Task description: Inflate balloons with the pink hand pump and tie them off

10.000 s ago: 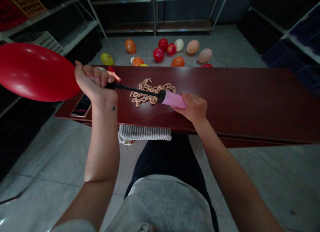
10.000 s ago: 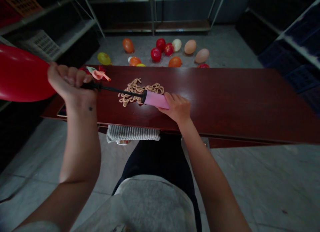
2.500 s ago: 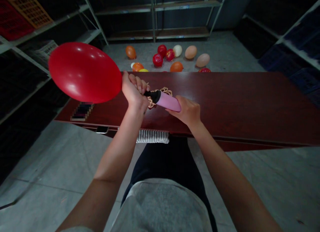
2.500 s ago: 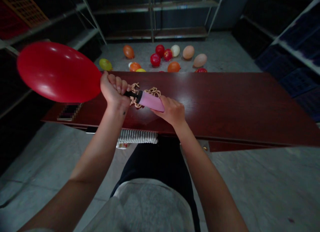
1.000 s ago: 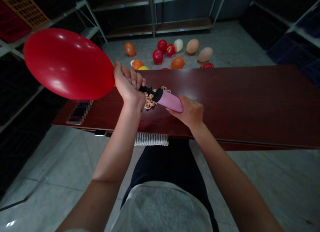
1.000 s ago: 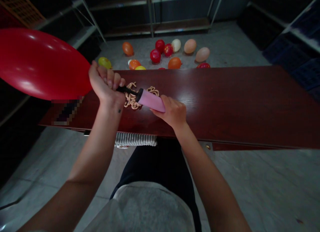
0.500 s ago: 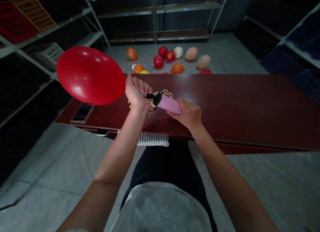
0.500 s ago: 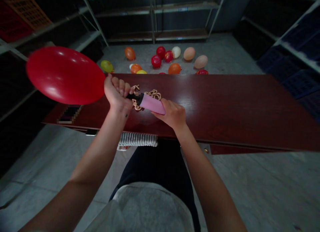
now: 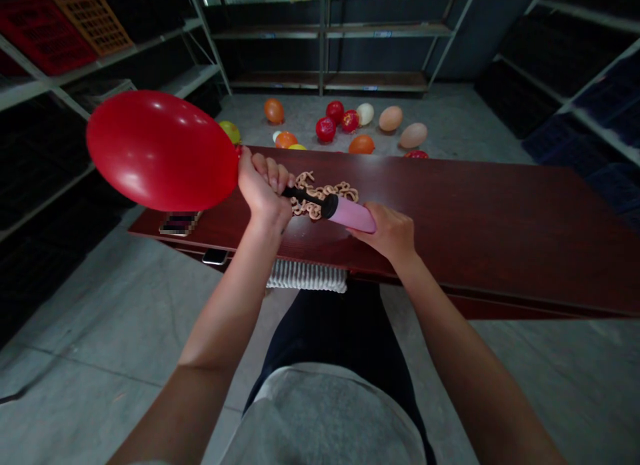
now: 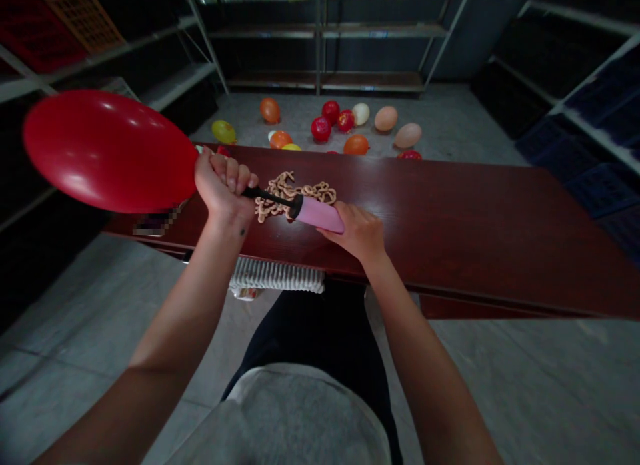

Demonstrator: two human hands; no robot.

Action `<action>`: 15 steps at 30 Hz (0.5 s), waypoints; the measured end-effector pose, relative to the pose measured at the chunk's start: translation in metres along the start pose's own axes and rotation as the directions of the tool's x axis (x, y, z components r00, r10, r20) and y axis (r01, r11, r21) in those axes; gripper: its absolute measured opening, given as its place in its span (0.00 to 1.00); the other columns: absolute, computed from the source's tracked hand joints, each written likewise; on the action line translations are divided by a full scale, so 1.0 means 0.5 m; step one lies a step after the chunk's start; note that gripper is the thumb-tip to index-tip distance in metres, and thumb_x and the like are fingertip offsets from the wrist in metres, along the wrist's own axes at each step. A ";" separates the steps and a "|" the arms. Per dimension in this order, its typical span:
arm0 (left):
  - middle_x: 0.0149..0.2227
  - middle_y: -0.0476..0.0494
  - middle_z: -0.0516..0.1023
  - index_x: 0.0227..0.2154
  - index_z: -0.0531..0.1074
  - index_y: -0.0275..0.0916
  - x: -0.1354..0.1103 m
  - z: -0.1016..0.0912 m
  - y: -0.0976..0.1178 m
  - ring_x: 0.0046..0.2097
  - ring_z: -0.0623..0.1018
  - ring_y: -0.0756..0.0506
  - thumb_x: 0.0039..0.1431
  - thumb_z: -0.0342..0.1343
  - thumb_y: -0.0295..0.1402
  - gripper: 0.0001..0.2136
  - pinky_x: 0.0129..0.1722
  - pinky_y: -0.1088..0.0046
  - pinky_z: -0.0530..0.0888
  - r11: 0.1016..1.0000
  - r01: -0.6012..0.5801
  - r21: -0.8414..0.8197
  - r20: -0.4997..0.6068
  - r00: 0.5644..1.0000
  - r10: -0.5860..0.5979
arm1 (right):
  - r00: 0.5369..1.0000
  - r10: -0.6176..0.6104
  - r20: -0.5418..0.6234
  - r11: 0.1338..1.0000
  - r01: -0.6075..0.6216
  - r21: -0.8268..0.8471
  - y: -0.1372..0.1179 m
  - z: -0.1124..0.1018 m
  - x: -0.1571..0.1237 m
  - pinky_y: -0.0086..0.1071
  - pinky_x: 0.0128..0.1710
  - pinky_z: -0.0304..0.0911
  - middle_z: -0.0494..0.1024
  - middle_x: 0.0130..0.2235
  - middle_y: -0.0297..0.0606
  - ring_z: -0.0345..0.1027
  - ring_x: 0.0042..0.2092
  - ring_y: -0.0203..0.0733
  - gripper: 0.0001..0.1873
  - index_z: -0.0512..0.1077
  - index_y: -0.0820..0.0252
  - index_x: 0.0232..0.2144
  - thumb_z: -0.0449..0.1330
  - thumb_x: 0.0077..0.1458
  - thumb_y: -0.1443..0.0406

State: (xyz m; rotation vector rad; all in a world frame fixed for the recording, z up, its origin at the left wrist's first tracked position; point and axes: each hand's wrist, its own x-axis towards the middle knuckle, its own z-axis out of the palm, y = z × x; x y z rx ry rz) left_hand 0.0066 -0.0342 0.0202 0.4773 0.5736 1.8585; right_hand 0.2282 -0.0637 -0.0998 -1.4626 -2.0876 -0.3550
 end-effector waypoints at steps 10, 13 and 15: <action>0.12 0.53 0.47 0.15 0.49 0.40 0.004 -0.010 0.077 0.15 0.50 0.52 0.70 0.45 0.41 0.26 0.21 0.72 0.56 0.981 -0.073 0.180 -0.102 0.990 0.093 | 1.000 -0.007 -0.004 1.000 0.007 -0.010 0.001 0.004 -0.002 0.34 0.34 0.58 0.80 0.36 0.42 0.73 0.36 0.45 0.31 0.73 0.59 0.44 0.56 0.53 0.40; 0.14 0.54 0.46 0.17 0.48 0.40 0.000 0.009 0.064 0.16 0.50 0.53 0.69 0.46 0.43 0.25 0.20 0.73 0.56 0.986 -0.083 0.148 -0.113 0.988 0.100 | 0.999 0.019 -0.032 1.000 -0.019 -0.008 0.005 0.005 -0.003 0.35 0.33 0.59 0.80 0.36 0.42 0.73 0.35 0.46 0.30 0.73 0.59 0.43 0.57 0.53 0.41; 0.14 0.54 0.45 0.17 0.48 0.40 0.000 0.023 0.054 0.16 0.49 0.53 0.69 0.46 0.43 0.25 0.20 0.73 0.55 0.990 -0.080 0.115 -0.107 0.990 0.092 | 0.998 0.031 -0.047 0.999 -0.032 -0.011 0.009 0.006 -0.004 0.35 0.33 0.60 0.81 0.35 0.41 0.73 0.35 0.45 0.29 0.74 0.58 0.43 0.57 0.53 0.41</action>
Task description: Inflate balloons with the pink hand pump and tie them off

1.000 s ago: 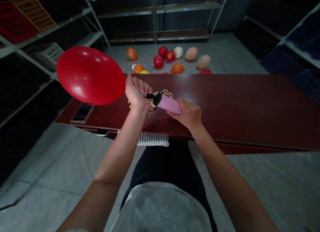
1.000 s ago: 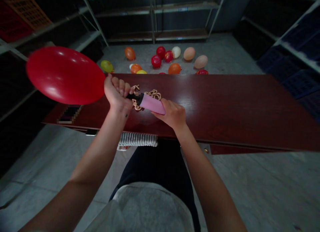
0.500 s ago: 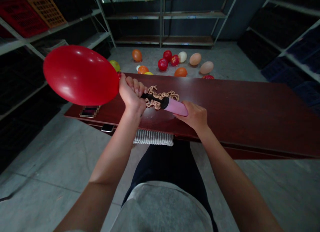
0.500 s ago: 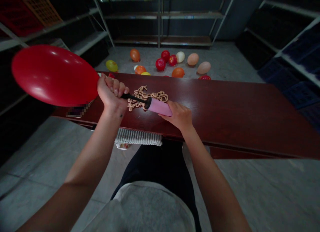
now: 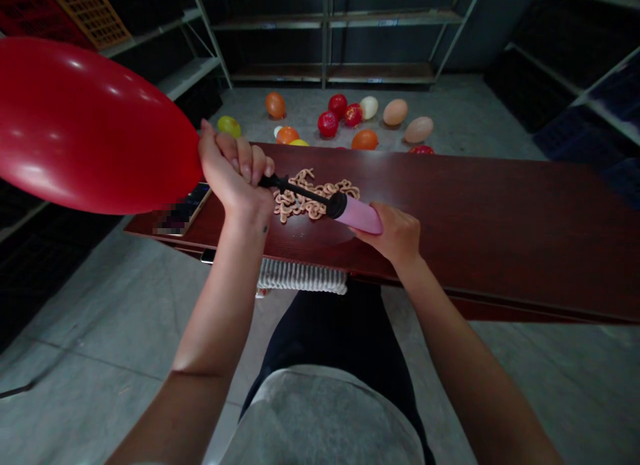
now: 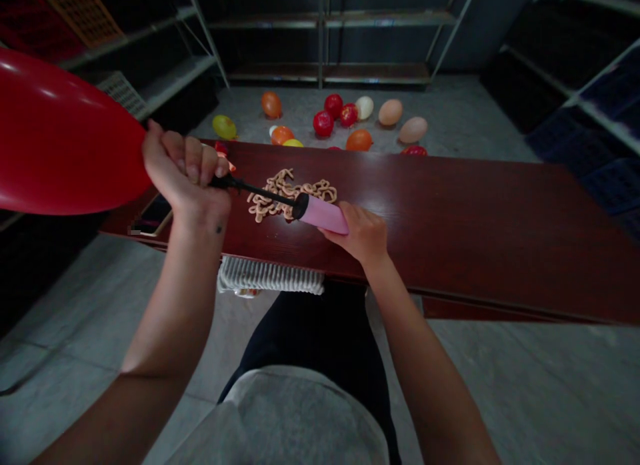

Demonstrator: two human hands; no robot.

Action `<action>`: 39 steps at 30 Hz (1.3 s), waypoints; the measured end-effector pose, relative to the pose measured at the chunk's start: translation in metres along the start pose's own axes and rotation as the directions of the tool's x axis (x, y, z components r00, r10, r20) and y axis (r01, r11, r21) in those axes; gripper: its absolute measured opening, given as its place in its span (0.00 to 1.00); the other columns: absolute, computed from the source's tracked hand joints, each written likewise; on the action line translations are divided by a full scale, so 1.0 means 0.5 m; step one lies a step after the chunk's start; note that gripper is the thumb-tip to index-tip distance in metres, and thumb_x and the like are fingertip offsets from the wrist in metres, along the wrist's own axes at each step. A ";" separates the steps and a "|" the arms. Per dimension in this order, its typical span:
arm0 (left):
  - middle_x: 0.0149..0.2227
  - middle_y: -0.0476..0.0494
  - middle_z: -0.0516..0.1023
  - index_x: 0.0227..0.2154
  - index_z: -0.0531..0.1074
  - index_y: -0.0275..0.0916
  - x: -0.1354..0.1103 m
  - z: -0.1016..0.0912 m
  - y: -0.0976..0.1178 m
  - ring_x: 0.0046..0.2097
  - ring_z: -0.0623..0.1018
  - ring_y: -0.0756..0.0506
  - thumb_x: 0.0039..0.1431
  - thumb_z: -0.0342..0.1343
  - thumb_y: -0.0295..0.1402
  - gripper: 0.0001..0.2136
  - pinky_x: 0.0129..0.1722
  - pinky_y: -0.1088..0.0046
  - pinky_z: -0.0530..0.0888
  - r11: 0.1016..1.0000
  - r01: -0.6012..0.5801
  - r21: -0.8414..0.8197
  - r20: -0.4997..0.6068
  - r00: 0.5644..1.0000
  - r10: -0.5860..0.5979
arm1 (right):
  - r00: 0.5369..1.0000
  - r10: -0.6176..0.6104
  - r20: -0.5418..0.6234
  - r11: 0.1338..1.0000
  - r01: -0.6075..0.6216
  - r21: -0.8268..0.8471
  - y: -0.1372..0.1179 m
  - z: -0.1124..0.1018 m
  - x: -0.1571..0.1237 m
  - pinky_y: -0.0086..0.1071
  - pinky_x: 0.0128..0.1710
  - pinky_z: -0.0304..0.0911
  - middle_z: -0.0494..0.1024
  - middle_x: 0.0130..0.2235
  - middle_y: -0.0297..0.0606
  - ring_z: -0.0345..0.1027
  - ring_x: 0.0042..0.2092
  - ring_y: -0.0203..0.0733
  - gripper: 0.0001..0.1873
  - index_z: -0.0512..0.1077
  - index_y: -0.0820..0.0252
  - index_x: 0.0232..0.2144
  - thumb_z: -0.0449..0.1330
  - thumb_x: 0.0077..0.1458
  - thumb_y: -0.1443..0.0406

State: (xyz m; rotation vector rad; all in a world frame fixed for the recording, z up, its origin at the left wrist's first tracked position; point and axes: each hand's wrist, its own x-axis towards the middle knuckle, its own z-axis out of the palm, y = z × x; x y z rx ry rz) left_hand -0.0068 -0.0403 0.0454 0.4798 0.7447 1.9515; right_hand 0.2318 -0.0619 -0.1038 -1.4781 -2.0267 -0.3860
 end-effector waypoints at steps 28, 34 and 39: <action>0.12 0.56 0.45 0.17 0.43 0.40 -0.003 0.013 -0.147 0.14 0.48 0.55 0.71 0.41 0.43 0.26 0.18 0.74 0.52 0.983 0.186 -0.008 0.014 0.982 -0.186 | 0.996 0.042 0.073 0.999 -0.042 -0.002 -0.012 0.004 0.004 0.33 0.34 0.54 0.80 0.40 0.41 0.71 0.38 0.44 0.31 0.71 0.58 0.48 0.54 0.56 0.41; 0.11 0.56 0.45 0.17 0.44 0.40 0.007 -0.017 -0.109 0.13 0.49 0.55 0.71 0.41 0.39 0.25 0.17 0.74 0.53 0.985 0.156 -0.078 0.016 0.988 -0.155 | 0.996 -0.009 0.089 1.000 0.011 -0.021 -0.013 0.001 0.002 0.34 0.35 0.55 0.80 0.41 0.43 0.72 0.38 0.45 0.32 0.72 0.59 0.49 0.54 0.57 0.41; 0.11 0.55 0.45 0.16 0.44 0.39 0.030 -0.047 -0.049 0.13 0.48 0.55 0.70 0.40 0.35 0.24 0.17 0.75 0.52 0.987 0.114 -0.111 0.035 0.993 -0.111 | 0.996 -0.079 0.035 0.992 0.082 -0.094 -0.010 -0.002 0.000 0.33 0.34 0.54 0.80 0.37 0.41 0.71 0.35 0.43 0.30 0.73 0.60 0.46 0.54 0.57 0.42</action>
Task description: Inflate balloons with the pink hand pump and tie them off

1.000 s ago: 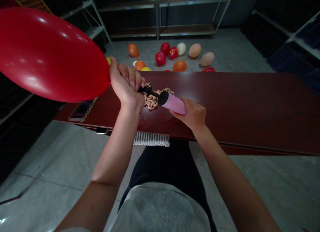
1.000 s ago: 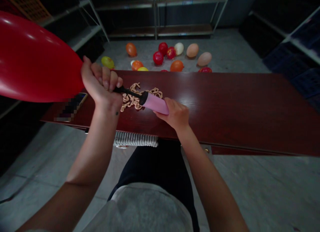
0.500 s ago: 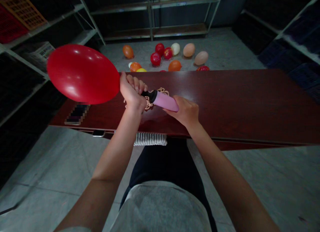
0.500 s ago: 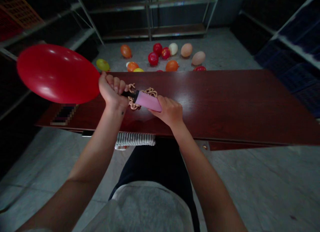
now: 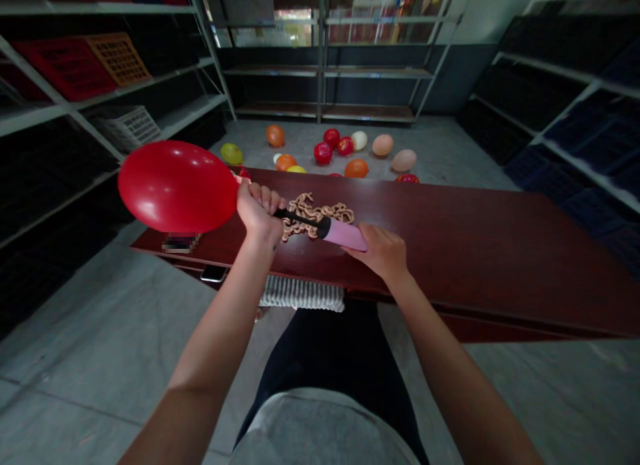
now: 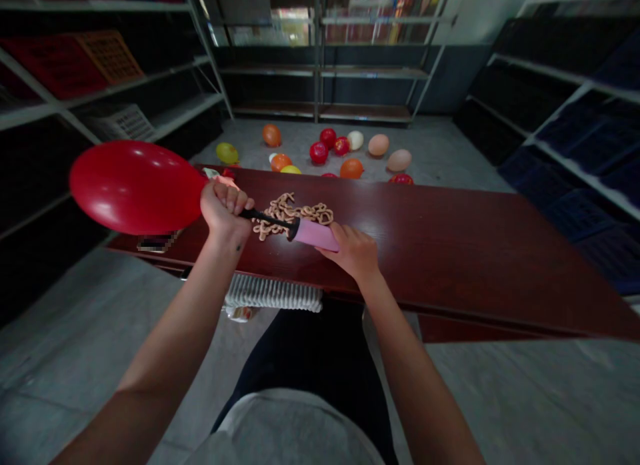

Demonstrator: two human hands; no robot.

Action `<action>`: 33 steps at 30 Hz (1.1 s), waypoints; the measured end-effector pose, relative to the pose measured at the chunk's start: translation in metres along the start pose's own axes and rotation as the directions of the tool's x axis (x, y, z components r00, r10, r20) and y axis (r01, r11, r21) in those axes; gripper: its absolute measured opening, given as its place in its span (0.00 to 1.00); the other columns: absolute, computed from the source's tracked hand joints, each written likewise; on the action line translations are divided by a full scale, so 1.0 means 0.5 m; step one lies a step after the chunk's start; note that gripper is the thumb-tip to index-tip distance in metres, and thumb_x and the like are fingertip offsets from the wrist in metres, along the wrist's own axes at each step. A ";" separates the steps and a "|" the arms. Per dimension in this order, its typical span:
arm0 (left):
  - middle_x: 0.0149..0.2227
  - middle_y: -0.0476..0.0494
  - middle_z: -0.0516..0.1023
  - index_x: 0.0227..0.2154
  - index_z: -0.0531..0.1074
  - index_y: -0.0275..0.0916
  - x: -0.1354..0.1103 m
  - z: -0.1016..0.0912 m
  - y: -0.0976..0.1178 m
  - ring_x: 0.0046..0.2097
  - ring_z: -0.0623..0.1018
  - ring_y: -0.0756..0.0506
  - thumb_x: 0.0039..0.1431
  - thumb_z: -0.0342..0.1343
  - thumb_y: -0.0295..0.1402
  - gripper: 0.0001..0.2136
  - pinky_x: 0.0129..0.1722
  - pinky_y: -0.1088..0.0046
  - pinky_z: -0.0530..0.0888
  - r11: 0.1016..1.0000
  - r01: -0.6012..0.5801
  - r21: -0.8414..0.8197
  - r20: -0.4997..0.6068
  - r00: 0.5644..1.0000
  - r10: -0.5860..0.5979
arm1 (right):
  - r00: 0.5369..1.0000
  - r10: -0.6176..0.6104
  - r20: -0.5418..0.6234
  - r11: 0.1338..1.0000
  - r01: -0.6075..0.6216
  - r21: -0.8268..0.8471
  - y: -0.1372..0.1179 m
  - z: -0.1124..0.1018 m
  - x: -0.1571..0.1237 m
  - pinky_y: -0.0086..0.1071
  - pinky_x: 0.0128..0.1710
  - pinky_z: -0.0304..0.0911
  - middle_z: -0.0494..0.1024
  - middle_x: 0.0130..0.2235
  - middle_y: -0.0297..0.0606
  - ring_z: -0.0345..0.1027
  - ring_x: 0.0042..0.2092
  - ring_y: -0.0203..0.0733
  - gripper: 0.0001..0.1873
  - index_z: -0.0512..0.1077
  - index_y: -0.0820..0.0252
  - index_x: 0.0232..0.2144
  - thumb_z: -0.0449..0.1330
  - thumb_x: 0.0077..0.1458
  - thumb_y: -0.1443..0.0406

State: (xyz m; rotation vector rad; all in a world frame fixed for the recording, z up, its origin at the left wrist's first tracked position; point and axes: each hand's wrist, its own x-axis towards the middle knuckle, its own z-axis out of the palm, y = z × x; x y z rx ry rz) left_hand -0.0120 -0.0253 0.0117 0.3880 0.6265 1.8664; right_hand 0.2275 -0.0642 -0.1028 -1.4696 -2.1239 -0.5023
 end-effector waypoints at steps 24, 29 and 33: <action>0.12 0.56 0.45 0.16 0.46 0.39 -0.014 0.051 0.011 0.13 0.49 0.55 0.69 0.42 0.32 0.23 0.16 0.75 0.51 0.974 0.060 -0.217 0.055 0.997 -0.049 | 0.973 -0.039 -0.230 0.992 0.010 -0.126 -0.061 -0.107 0.063 0.33 0.32 0.53 0.79 0.34 0.38 0.71 0.33 0.42 0.20 0.72 0.59 0.42 0.60 0.55 0.51; 0.11 0.55 0.46 0.16 0.47 0.39 -0.026 0.093 0.003 0.13 0.49 0.55 0.70 0.42 0.34 0.24 0.16 0.74 0.51 0.979 0.146 -0.144 0.106 0.986 -0.131 | 0.976 0.084 -0.199 0.996 -0.091 -0.025 -0.094 -0.110 0.072 0.32 0.28 0.52 0.80 0.32 0.38 0.72 0.31 0.42 0.24 0.73 0.58 0.42 0.58 0.55 0.46; 0.11 0.56 0.46 0.16 0.46 0.39 -0.017 0.089 0.007 0.13 0.49 0.54 0.69 0.42 0.32 0.23 0.16 0.75 0.51 0.971 0.214 -0.108 0.077 0.975 -0.206 | 0.986 0.045 -0.159 0.998 -0.050 -0.026 -0.090 -0.110 0.058 0.32 0.28 0.53 0.81 0.34 0.41 0.74 0.31 0.43 0.27 0.72 0.60 0.45 0.55 0.57 0.44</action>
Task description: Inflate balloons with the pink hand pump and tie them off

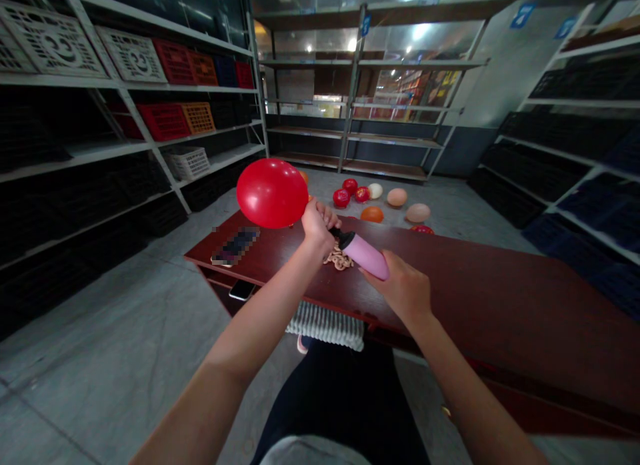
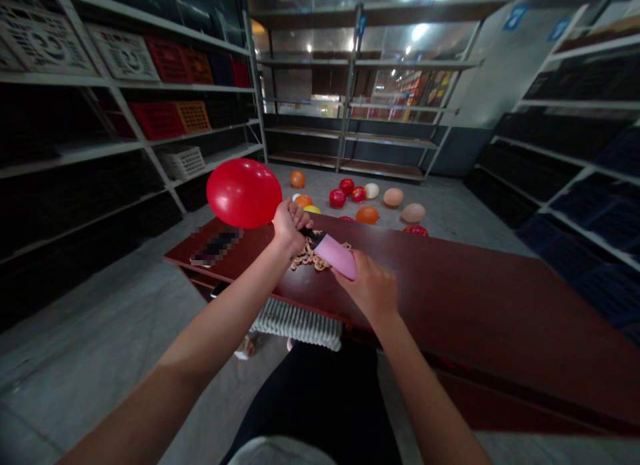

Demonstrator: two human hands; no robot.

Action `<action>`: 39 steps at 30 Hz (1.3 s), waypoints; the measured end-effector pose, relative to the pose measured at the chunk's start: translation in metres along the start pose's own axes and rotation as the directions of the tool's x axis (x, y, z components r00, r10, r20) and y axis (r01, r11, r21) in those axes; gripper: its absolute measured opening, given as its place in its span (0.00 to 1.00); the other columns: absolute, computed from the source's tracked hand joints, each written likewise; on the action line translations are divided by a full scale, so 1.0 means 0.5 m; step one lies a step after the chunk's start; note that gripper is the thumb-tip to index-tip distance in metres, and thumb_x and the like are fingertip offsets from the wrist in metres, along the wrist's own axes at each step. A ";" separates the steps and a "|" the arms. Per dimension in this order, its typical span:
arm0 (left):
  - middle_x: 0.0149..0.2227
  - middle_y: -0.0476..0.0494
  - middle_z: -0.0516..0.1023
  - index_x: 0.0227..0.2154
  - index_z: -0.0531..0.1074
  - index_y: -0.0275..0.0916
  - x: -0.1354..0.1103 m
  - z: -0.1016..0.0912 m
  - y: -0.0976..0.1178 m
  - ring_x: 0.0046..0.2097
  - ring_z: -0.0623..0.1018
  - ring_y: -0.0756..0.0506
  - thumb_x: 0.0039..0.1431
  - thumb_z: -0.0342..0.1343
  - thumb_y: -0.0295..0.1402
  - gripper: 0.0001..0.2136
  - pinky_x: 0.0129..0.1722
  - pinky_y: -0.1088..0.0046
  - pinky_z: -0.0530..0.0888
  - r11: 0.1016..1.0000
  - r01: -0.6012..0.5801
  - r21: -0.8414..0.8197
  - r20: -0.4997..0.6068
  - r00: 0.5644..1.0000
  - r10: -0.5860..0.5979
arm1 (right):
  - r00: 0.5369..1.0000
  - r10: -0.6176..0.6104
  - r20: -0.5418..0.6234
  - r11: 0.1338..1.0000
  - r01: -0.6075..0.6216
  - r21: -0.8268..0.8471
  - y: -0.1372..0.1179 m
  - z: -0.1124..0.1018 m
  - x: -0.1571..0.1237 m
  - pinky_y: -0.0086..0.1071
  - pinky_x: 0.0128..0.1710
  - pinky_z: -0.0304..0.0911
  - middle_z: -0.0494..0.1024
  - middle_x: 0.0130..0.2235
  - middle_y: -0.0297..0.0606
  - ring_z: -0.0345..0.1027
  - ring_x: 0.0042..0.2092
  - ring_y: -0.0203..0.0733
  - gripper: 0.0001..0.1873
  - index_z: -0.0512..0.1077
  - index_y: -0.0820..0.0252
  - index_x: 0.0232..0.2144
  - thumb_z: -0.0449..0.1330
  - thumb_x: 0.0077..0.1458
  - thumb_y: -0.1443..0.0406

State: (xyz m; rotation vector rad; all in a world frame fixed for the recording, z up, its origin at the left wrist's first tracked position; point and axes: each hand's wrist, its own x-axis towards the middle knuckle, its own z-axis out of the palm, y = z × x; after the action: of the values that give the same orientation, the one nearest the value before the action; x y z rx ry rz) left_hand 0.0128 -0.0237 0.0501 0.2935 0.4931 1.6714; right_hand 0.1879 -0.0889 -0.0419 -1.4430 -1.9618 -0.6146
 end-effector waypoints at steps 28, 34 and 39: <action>0.13 0.56 0.44 0.17 0.46 0.39 0.023 -0.038 0.032 0.14 0.48 0.54 0.69 0.44 0.35 0.24 0.17 0.74 0.51 0.992 -0.126 -0.021 0.061 0.990 0.127 | 0.994 0.014 0.106 1.000 -0.013 -0.007 0.085 -0.012 -0.079 0.32 0.27 0.58 0.81 0.33 0.41 0.75 0.30 0.44 0.24 0.74 0.59 0.41 0.55 0.57 0.46; 0.13 0.56 0.44 0.16 0.46 0.39 -0.006 -0.015 -0.010 0.14 0.47 0.54 0.70 0.44 0.36 0.24 0.17 0.74 0.51 0.996 -0.088 -0.018 0.119 0.989 0.090 | 0.992 0.050 0.114 0.997 -0.056 0.048 0.046 -0.005 -0.037 0.32 0.26 0.56 0.81 0.32 0.41 0.74 0.29 0.44 0.26 0.74 0.58 0.40 0.55 0.55 0.44; 0.12 0.56 0.43 0.16 0.45 0.39 -0.013 -0.007 -0.035 0.14 0.47 0.54 0.69 0.44 0.35 0.24 0.17 0.73 0.50 0.998 -0.051 -0.047 0.119 0.991 0.057 | 0.998 0.047 0.049 0.999 -0.048 0.013 0.030 -0.003 -0.004 0.32 0.27 0.54 0.82 0.33 0.40 0.74 0.30 0.44 0.28 0.74 0.59 0.41 0.55 0.54 0.41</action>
State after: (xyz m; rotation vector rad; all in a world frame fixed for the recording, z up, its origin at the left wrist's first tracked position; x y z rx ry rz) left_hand 0.0275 -0.0286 0.0392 0.3757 0.3608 1.7037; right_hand 0.2028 -0.0868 -0.0424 -1.5048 -1.9593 -0.5478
